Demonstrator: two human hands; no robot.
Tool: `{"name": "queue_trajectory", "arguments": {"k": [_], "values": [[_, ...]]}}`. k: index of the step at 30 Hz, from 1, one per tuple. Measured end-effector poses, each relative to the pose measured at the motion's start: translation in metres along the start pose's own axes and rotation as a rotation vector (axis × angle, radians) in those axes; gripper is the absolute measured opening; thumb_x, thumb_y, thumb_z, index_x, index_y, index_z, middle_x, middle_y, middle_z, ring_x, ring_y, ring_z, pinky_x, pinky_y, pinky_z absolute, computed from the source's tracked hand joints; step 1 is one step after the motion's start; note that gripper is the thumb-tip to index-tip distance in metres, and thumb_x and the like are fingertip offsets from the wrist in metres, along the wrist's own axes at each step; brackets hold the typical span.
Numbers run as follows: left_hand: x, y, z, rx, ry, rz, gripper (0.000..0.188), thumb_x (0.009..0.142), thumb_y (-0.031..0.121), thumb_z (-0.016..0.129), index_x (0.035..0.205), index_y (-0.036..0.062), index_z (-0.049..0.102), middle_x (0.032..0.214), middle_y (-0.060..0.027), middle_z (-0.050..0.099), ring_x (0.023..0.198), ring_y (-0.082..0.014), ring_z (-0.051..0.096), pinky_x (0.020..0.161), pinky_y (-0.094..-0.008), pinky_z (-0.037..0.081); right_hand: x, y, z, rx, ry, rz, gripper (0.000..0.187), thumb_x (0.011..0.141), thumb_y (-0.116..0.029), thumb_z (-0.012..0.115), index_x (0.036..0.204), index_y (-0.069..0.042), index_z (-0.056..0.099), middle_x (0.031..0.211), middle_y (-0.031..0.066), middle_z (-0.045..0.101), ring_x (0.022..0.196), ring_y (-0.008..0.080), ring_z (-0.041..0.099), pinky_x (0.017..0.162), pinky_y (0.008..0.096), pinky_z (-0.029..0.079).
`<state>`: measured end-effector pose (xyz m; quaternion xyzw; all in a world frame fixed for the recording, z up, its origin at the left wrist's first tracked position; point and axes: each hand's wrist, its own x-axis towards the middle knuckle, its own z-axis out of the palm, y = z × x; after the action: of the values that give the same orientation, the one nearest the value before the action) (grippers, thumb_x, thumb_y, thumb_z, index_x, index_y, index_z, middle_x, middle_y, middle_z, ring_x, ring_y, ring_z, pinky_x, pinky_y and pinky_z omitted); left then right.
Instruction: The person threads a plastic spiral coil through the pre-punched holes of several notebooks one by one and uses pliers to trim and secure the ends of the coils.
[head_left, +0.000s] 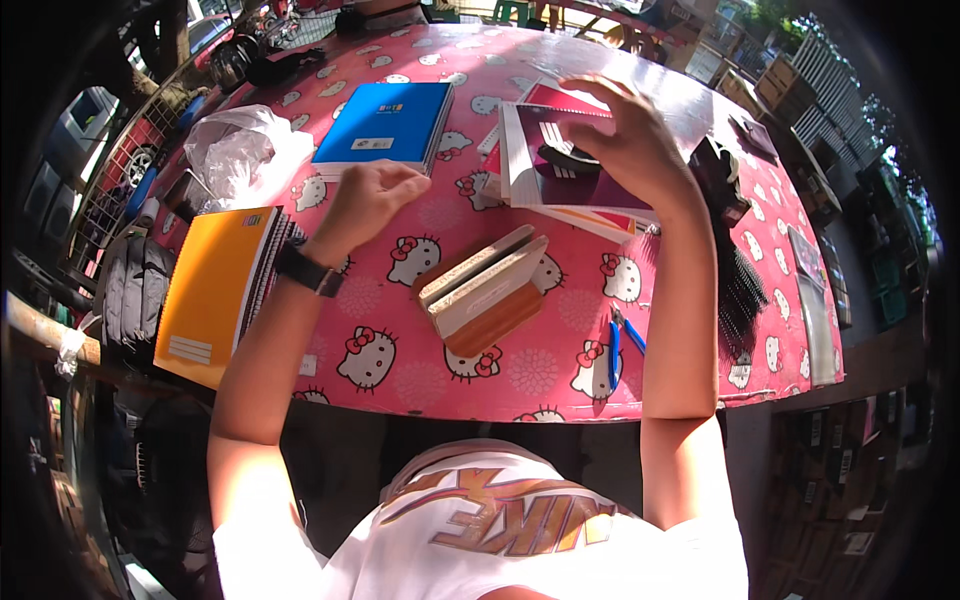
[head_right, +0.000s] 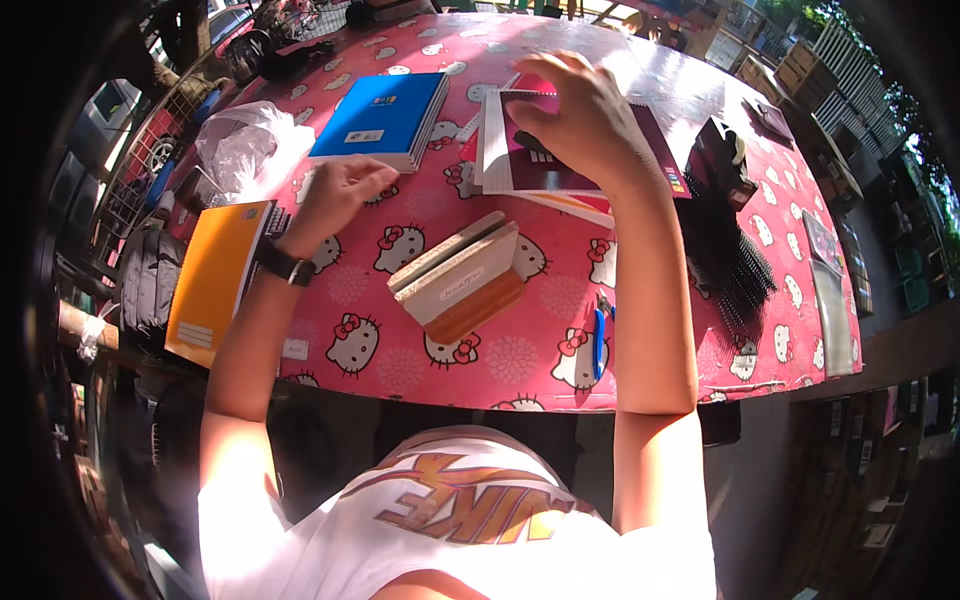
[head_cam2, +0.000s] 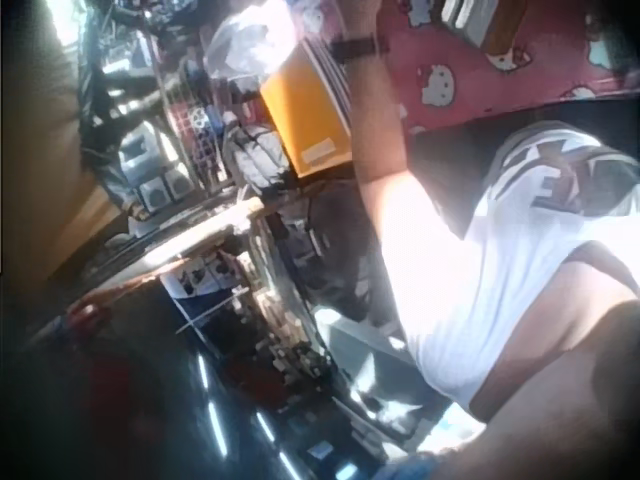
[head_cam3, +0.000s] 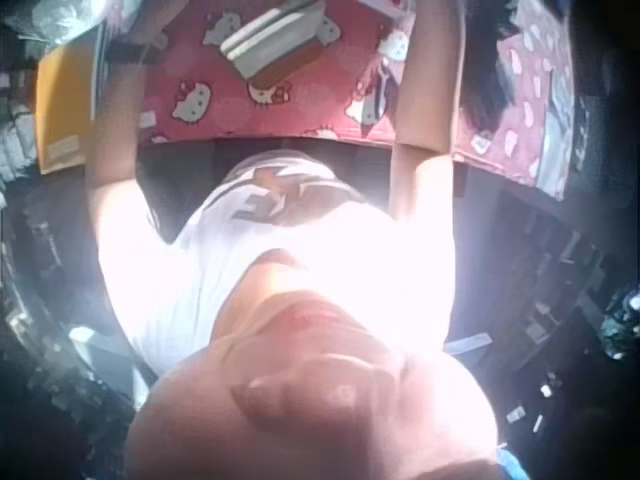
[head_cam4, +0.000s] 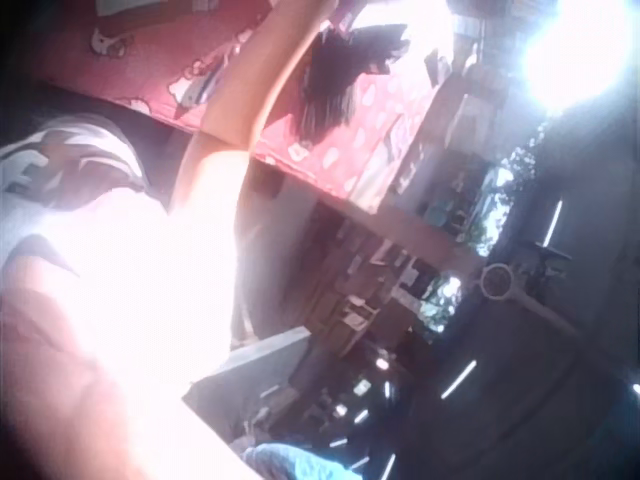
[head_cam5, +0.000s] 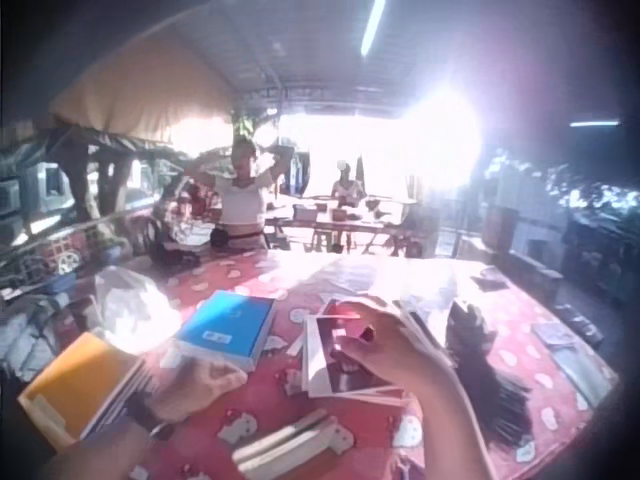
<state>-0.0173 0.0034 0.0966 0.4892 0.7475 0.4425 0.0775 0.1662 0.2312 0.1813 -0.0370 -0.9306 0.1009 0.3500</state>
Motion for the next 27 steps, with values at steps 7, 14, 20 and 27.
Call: {"name": "queue_trajectory", "arguments": {"k": [7,14,20,27], "values": [[0.047,0.002,0.08,-0.539,-0.163,-0.491,0.04,0.084,0.041,0.063,0.1,0.0047,0.061,0.094,-0.0062,0.064,0.08,-0.013,0.056,0.075,-0.0288,0.046,-0.03,0.051,0.081,-0.21,-0.18,0.534,0.066,0.065,-0.058,0.07,0.113,-0.015,0.061,0.119,0.0114,0.053,0.116,0.0292,0.045,0.093,0.0483,0.033],[0.033,-0.002,0.089,-0.824,-0.064,-0.471,0.032,0.086,0.017,0.064,0.111,0.0041,0.05,0.098,-0.0079,0.061,0.083,-0.0157,0.062,0.075,-0.0282,0.051,-0.129,0.048,0.024,-0.116,0.41,0.609,0.059,0.067,-0.044,0.075,0.107,-0.005,0.058,0.107,0.0175,0.057,0.105,0.0341,0.051,0.088,0.0418,0.044],[0.038,0.002,0.093,-0.812,-0.002,-0.446,0.026,0.086,0.011,0.061,0.107,0.0054,0.049,0.088,-0.0067,0.065,0.076,-0.0149,0.064,0.069,-0.0277,0.053,-0.25,0.095,0.02,-0.431,0.198,1.127,0.092,0.064,-0.061,0.07,0.133,-0.009,0.039,0.136,0.0175,0.04,0.126,0.0351,0.032,0.101,0.0543,0.029],[0.056,0.016,0.1,-0.801,0.001,-0.452,0.027,0.086,0.015,0.061,0.106,0.0044,0.046,0.088,-0.0064,0.062,0.075,-0.0154,0.063,0.07,-0.0294,0.054,-0.137,0.172,0.018,0.122,0.534,0.837,0.056,0.086,-0.035,0.059,0.124,0.005,0.049,0.114,0.0227,0.059,0.104,0.028,0.058,0.09,0.0353,0.043]]}}
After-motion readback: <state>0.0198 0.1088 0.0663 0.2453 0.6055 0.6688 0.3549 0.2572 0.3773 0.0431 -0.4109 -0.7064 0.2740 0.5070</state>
